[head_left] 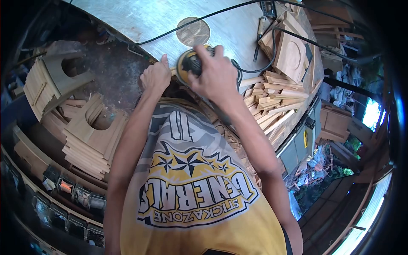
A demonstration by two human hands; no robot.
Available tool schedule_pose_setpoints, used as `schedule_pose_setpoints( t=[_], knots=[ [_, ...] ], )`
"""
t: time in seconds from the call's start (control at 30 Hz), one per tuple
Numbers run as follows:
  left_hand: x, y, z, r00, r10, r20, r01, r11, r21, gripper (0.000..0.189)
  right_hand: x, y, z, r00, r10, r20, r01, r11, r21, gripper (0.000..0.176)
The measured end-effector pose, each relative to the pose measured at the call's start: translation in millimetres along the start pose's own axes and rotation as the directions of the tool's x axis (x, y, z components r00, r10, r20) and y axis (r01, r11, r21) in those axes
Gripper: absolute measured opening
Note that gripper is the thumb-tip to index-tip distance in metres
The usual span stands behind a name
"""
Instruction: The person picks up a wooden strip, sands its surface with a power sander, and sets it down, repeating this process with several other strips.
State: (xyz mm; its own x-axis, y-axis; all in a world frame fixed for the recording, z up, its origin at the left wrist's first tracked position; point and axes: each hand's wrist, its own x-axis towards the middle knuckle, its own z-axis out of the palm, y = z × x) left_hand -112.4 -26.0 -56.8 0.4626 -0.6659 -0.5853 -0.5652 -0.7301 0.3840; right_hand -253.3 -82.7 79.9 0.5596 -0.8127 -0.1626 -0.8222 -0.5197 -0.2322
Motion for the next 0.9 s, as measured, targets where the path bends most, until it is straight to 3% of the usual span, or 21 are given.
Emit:
schedule_pose_setpoints(
  t=[0.2, 0.33, 0.53, 0.63, 0.73, 0.8, 0.9],
  knots=[
    [2.3, 0.5, -4.9, 0.999, -0.006, -0.042, 0.006, 1.000, 0.012, 0.074, 1.6, -6.6, 0.6, 0.998, -0.066, 0.000, 0.066, 0.997, 0.039, 0.054],
    [-0.2, 2.2, -4.8, 0.998, 0.011, -0.055, -0.010, 1.000, 0.021, 0.074, 6.4, 29.2, -7.8, 0.997, 0.069, 0.028, -0.069, 0.998, -0.011, 0.056],
    [0.5, 6.2, -4.0, 0.999, -0.050, -0.012, 0.050, 0.999, -0.014, 0.076, 8.6, 16.5, -4.1, 1.000, -0.011, 0.004, 0.011, 1.000, 0.001, 0.057],
    [-0.6, 3.2, -6.4, 1.000, -0.012, -0.026, 0.012, 1.000, 0.015, 0.074, 9.9, -0.1, 0.4, 0.996, -0.094, 0.000, 0.094, 0.995, 0.036, 0.057],
    [-0.9, 4.9, -4.4, 0.999, -0.020, -0.047, 0.022, 0.999, 0.039, 0.070, 14.5, 5.7, -2.3, 0.996, -0.084, -0.019, 0.084, 0.996, 0.031, 0.057],
    [-1.3, 5.4, -4.7, 0.999, -0.004, -0.052, 0.007, 0.998, 0.059, 0.070, 19.6, 24.5, -4.8, 0.996, -0.053, -0.066, 0.055, 0.998, 0.034, 0.058],
    [-4.9, 3.8, -3.1, 0.998, 0.035, -0.061, -0.030, 0.995, 0.094, 0.070, 35.9, 62.0, -17.2, 0.987, 0.153, -0.056, -0.153, 0.988, -0.013, 0.063]
  ],
)
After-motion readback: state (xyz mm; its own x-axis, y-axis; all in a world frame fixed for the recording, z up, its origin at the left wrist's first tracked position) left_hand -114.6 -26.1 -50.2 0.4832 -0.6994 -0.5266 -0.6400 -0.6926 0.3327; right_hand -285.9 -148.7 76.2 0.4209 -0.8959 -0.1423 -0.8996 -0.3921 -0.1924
